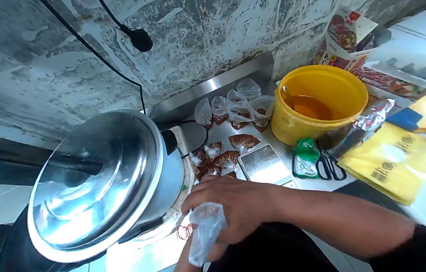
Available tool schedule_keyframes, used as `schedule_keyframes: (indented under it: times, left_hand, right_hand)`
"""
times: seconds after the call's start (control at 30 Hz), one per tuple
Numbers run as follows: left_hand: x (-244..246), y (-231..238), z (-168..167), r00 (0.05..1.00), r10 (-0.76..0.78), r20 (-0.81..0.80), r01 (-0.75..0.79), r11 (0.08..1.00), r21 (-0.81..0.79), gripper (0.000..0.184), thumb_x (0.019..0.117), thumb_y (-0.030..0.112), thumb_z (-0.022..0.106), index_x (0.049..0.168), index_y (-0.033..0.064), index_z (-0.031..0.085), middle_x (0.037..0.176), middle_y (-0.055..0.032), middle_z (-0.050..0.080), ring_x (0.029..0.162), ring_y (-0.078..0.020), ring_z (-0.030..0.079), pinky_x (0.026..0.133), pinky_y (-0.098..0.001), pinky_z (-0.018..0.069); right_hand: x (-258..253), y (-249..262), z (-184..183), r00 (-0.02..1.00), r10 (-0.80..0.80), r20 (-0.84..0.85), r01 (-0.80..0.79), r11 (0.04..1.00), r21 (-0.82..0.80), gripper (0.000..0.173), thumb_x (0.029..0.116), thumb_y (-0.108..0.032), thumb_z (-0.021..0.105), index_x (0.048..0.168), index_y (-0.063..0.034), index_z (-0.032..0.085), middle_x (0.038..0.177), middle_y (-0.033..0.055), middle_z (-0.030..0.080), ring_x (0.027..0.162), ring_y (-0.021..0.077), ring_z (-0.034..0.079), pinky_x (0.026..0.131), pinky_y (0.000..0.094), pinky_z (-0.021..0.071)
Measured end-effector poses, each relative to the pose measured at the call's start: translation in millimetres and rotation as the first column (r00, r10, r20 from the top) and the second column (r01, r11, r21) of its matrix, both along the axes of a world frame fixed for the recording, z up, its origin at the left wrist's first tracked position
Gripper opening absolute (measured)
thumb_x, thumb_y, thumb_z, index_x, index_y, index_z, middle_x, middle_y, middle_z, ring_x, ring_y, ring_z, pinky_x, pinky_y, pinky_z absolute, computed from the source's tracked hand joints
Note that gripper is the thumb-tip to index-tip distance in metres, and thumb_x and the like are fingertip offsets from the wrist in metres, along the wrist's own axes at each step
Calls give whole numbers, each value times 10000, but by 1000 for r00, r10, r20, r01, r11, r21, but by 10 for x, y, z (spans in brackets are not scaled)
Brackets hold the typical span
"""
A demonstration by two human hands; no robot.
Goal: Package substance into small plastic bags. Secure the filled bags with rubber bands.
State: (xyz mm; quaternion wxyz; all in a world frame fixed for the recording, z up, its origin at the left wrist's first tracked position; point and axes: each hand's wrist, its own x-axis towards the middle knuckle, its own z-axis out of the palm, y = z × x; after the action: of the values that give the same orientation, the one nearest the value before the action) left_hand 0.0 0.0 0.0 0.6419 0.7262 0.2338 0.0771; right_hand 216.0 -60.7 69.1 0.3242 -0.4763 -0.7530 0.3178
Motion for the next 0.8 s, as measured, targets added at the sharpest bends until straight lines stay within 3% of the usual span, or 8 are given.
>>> schedule_keyframes:
  times: [0.07, 0.23, 0.33, 0.4, 0.47, 0.57, 0.73, 0.8]
  left_hand:
    - [245, -27, 197, 978, -123, 168, 144, 982, -119, 229, 881, 111, 766, 1108, 95, 741, 1060, 74, 765, 1037, 45, 675, 968, -182, 538]
    - [577, 4, 120, 717, -272, 642, 573, 755, -319, 307, 941, 208, 736, 1233, 120, 704, 1116, 35, 745, 990, -32, 685, 910, -245, 556]
    - [674, -205, 821, 979, -119, 169, 201, 727, -656, 160, 728, 88, 810, 879, 127, 780, 842, 8, 755, 805, -70, 703, 874, -250, 555]
    - [573, 12, 112, 778, -283, 561, 571, 690, -444, 182, 934, 182, 729, 1079, 72, 721, 1036, -29, 723, 936, -93, 676, 885, -276, 549]
    - [507, 64, -271, 690, -279, 668, 592, 748, -299, 150, 965, 206, 685, 1013, 65, 704, 1008, -21, 697, 888, -76, 648, 806, -259, 534]
    - [593, -45, 174, 813, -285, 508, 470, 836, -283, 137, 975, 239, 682, 898, 127, 698, 894, 62, 675, 811, 4, 608, 776, -184, 498]
    - [640, -173, 342, 819, -241, 521, 397, 894, -210, 197, 993, 186, 656, 1128, 56, 715, 1030, -7, 732, 927, -36, 669, 887, -235, 542]
    - [558, -101, 179, 824, -271, 498, 402, 898, -176, 133, 990, 201, 668, 997, 75, 707, 958, 16, 704, 900, -28, 649, 857, -231, 535]
  right_hand:
    - [18, 8, -16, 997, 22, -72, -25, 999, -39, 497, 888, -435, 713, 1264, -117, 649, 1180, 82, 674, 1155, 224, 613, 1038, 449, 467]
    - [104, -63, 104, 982, -27, -185, -29, 955, -294, 368, 990, -340, 635, 1253, -83, 656, 1114, 131, 681, 1014, 216, 649, 929, 452, 513]
    - [119, -69, 70, 966, -45, -254, -48, 935, -350, 337, 1003, -386, 623, 1203, -117, 659, 898, 52, 661, 728, 103, 632, 680, 339, 555]
    - [109, -70, 68, 953, -31, -300, -84, 928, -362, 327, 1002, -345, 634, 1224, -106, 662, 953, 77, 673, 786, 123, 629, 748, 369, 546]
    - [103, -63, 84, 944, -10, -329, -110, 932, -344, 309, 993, -288, 649, 1225, -84, 664, 1000, 82, 683, 859, 119, 638, 815, 359, 539]
    - [108, -72, 150, 922, 38, -386, -162, 942, -294, 291, 958, -203, 693, 1200, -43, 670, 1042, 83, 688, 935, 106, 635, 884, 319, 525]
    - [72, -29, 62, 762, 175, -624, -325, 936, -134, 316, 886, -106, 693, 1173, 24, 673, 1030, 82, 715, 909, 89, 668, 823, 267, 567]
    - [62, -38, 82, 784, 89, -614, -273, 938, -213, 271, 897, -144, 710, 1132, -11, 692, 977, 49, 713, 854, 64, 662, 773, 255, 568]
